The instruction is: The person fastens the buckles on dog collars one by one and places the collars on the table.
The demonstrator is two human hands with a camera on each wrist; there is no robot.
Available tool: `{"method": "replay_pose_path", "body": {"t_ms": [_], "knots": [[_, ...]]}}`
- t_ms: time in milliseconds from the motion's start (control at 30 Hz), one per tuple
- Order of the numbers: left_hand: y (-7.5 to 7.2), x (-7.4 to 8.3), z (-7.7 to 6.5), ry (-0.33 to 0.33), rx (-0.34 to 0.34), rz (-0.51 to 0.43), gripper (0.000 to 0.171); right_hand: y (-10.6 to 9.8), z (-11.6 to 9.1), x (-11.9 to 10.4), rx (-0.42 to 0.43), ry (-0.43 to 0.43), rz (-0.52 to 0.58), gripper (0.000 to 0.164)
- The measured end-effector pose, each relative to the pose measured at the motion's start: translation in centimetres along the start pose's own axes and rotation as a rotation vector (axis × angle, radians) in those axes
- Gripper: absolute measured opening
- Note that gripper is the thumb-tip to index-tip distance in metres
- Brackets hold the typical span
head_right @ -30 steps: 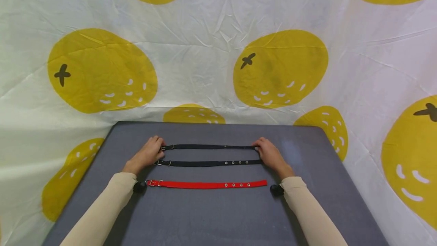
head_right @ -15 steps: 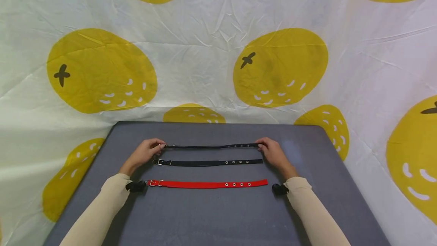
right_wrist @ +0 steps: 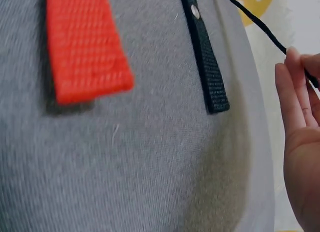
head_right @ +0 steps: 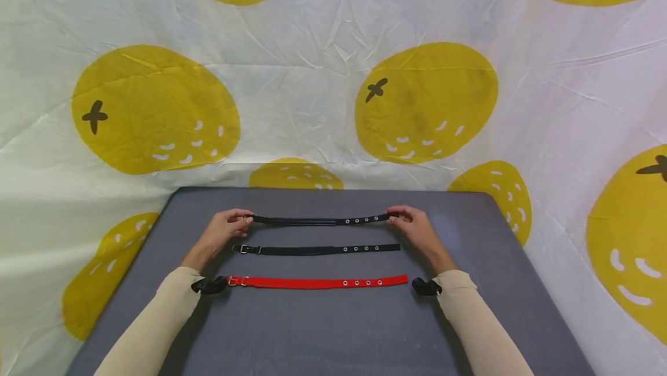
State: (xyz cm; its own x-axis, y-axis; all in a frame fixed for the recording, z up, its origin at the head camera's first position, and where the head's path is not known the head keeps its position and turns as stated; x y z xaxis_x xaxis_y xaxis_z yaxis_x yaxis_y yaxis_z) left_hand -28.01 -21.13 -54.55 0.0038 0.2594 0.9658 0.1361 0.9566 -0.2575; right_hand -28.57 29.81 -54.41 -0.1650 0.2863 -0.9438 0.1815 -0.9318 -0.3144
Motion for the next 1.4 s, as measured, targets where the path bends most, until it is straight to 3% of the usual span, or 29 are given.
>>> {"method": "replay_pose_path", "body": {"t_ms": [200, 400, 767, 1067, 1400], "knots": [[1.1, 0.6, 0.1, -0.002, -0.047, -0.214, 0.049, 0.5, 0.2, -0.5, -0.028, -0.002, 0.106, 0.041], [1.9, 0.8, 0.4, -0.025, 0.001, -0.367, 0.049, 1.1, 0.6, -1.0, -0.034, -0.024, 0.125, 0.038], [2.7, 1.2, 0.7, -0.012, 0.082, -0.484, 0.052, 1.3, 1.1, -1.5, -0.028, -0.008, 0.147, 0.036], [2.8, 1.5, 0.7, 0.045, 0.055, -0.42, 0.05, 1.4, 1.3, -1.7, -0.017, 0.004, 0.157, 0.034], [2.8, 1.6, 0.9, 0.178, 0.175, -0.288, 0.037, 1.5, 1.9, -1.6, -0.014, -0.006, 0.154, 0.034]]}}
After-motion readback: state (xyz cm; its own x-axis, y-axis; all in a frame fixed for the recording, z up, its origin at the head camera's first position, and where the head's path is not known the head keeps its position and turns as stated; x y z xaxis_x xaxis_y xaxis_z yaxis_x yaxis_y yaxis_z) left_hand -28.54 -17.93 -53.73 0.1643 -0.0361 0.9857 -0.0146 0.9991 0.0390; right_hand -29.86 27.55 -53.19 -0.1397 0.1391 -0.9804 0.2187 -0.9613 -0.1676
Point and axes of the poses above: each hand's wrist, its own z-axis towards the middle knuckle, its own y-axis out of the palm, x = y × z, the point moved 4 cm from there along z, towards the middle knuckle, and after that the axes turned 3 degrees about y, right-handed, at the moved point
